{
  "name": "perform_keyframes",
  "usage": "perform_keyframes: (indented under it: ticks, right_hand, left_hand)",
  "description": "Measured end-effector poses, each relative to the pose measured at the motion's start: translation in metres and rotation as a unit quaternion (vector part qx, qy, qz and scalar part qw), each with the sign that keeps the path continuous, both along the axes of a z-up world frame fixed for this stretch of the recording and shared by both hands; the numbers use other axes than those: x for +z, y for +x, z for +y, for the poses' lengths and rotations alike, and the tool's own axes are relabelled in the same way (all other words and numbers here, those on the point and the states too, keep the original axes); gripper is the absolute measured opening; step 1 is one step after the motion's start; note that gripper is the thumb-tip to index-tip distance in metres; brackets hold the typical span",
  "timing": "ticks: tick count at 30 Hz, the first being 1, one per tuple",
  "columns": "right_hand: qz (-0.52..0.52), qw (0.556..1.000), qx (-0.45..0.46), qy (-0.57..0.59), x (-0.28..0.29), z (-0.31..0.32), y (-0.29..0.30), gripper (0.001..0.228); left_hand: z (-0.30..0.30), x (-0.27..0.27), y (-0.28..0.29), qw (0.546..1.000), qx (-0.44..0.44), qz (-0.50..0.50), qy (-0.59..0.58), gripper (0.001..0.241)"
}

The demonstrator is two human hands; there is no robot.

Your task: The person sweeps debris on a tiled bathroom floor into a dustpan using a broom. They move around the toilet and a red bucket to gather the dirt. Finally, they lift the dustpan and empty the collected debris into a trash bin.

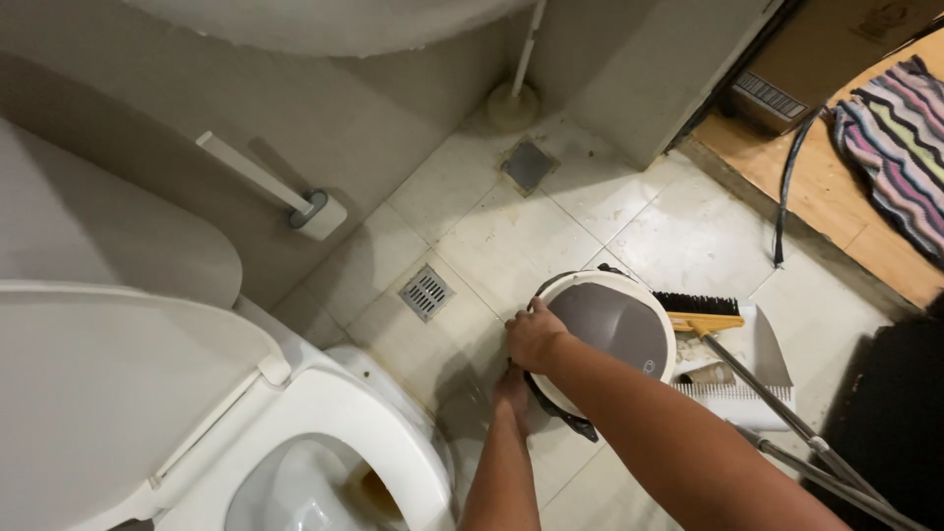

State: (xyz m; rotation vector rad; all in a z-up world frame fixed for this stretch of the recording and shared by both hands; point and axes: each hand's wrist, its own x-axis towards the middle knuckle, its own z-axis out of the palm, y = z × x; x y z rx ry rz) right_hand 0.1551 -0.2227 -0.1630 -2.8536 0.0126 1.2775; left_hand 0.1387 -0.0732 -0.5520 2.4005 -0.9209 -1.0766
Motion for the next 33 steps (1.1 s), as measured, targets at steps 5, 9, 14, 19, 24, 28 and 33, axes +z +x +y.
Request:
perform_keyframes:
  ticks: [5, 9, 14, 19, 24, 28, 33]
  right_hand:
    - [0.019, 0.999, 0.021, -0.017, -0.013, 0.000, 0.005, 0.042]
    - [0.029, 0.999, 0.039, -0.020, -0.010, 0.001, 0.006, 0.042]
    - [0.029, 0.999, 0.033, -0.008, -0.014, 0.002, 0.007, 0.041]
    - [0.040, 0.998, 0.044, -0.012, -0.018, 0.007, 0.007, 0.042]
    - [0.051, 0.997, 0.049, -0.023, -0.015, 0.008, 0.005, 0.051]
    - [0.063, 0.996, 0.046, -0.039, -0.019, 0.004, 0.006, 0.052]
    - [0.045, 0.997, 0.033, -0.044, -0.020, -0.007, -0.003, 0.049]
  left_hand:
    - [-0.013, 0.132, -0.005, 0.801, 0.447, 0.388, -0.083, 0.046]
    - [-0.009, 0.073, -0.017, 0.713, 0.528, 0.430, -0.168, 0.029]
    - [-0.021, 0.132, -0.017, 0.641, 0.598, 0.427, -0.221, 0.016]
    - [-0.015, 0.136, -0.019, 0.652, 0.610, 0.417, -0.172, 0.016]
    - [-0.016, 0.183, -0.015, 0.603, 0.609, 0.478, -0.193, 0.023]
    - [-0.012, 0.109, -0.019, 0.626, 0.571, 0.476, -0.236, 0.036]
    - [-0.019, 0.056, -0.017, 0.974, -0.122, -0.097, 0.162, 0.061]
